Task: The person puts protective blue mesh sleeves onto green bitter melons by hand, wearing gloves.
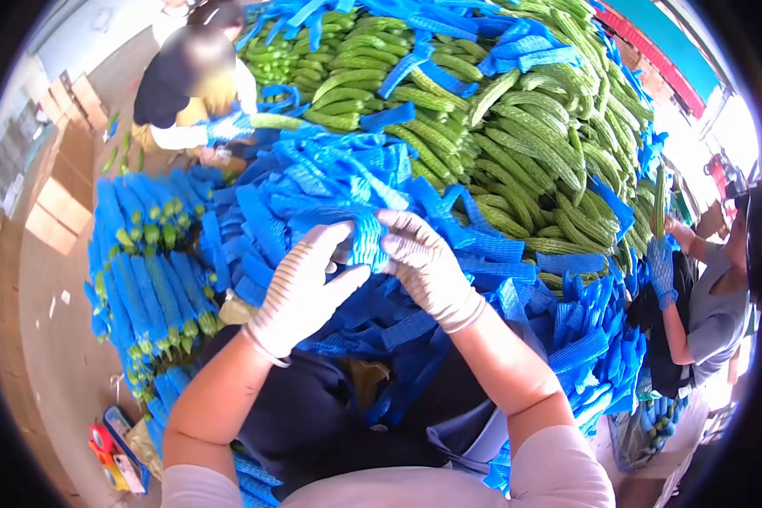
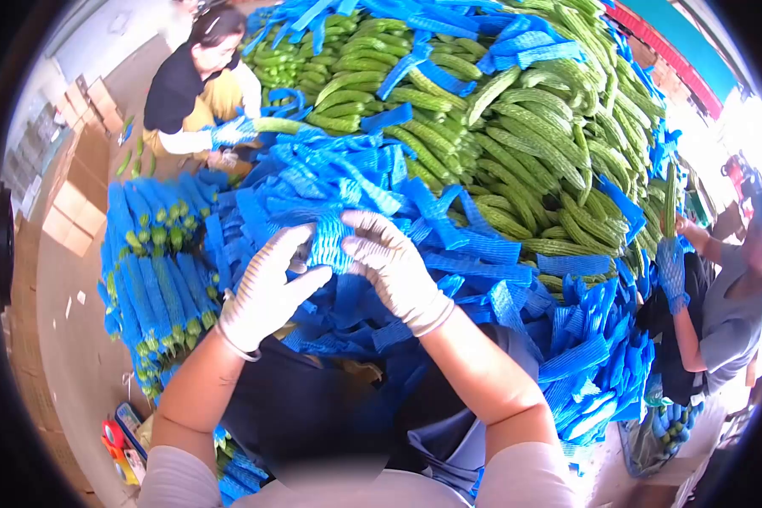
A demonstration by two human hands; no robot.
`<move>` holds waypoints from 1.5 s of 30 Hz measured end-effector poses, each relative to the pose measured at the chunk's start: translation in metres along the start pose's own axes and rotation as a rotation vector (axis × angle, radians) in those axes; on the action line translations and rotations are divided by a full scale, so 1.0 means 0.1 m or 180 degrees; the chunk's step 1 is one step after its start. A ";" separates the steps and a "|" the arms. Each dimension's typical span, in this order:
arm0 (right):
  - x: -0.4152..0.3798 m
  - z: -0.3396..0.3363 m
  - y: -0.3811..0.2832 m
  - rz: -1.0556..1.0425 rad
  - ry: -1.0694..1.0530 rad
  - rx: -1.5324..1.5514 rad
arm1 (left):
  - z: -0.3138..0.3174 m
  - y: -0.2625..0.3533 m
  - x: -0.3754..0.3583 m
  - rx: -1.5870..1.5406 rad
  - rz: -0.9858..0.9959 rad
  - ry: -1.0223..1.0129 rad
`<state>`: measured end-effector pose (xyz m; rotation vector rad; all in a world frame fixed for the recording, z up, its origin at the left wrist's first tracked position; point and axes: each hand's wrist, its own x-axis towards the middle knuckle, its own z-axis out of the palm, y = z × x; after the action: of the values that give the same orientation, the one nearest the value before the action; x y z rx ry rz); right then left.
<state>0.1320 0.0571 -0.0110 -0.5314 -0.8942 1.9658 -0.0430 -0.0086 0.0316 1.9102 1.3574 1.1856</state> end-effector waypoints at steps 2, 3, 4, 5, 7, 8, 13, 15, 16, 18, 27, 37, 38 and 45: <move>-0.03 -0.20 0.03 -0.0045 0.0006 -0.0123 | 0.23 -0.03 0.21 -0.0281 -0.0300 0.0061; -0.05 -0.30 0.04 0.0010 0.0119 -0.0347 | 0.34 -0.11 0.27 -0.0277 -0.0283 0.0006; -0.05 -0.38 0.05 -0.0393 0.0131 -0.1351 | 0.45 -0.19 0.33 -0.0684 -0.0444 0.0027; -0.05 -0.46 0.04 -0.0775 0.0153 -0.2351 | 0.54 -0.26 0.38 -0.1087 -0.0625 0.0044; -0.04 -0.63 -0.07 -0.1742 0.0359 -0.4476 | 0.67 -0.33 0.44 -0.1154 -0.0722 -0.0083; -0.05 -0.68 -0.10 -0.0829 -0.0103 -0.2553 | 0.71 -0.32 0.48 -0.1278 -0.0803 -0.0248; -0.03 -0.70 -0.31 0.0098 -0.0719 -0.0455 | 0.81 -0.38 0.65 -0.2305 -0.1225 -0.0717; 0.02 -0.87 -0.24 -0.0063 -0.0243 -0.0442 | 0.74 -0.42 0.72 -0.2815 -0.1914 -0.0774; 0.02 -0.92 -0.31 -0.0014 -0.0140 -0.0421 | 0.68 -0.44 0.74 -0.3050 -0.2065 -0.0750; 0.04 -0.94 -0.44 -0.0210 0.0260 -0.0983 | 0.57 -0.51 0.76 -0.3312 -0.2237 -0.0666; 0.03 -0.81 0.22 -0.1786 -0.0074 -0.3592 | 0.74 -0.08 0.44 -0.2260 -0.0468 -0.1295; 0.01 -0.66 0.15 -0.1251 0.0626 -0.2850 | 0.77 -0.68 0.40 0.1154 0.0443 -0.0495; -0.11 -0.41 -0.05 -0.0263 0.0639 -0.3223 | 0.77 -0.75 0.38 0.1081 0.0155 -0.0473; -0.05 -0.42 0.02 -0.2190 -0.0317 -0.3439 | 0.68 -0.66 0.48 -0.4543 -0.1545 0.0001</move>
<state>0.1615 0.0686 -0.0395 -0.5899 -1.8927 0.7812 -0.0103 0.0655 -0.0368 0.5214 0.5193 1.2868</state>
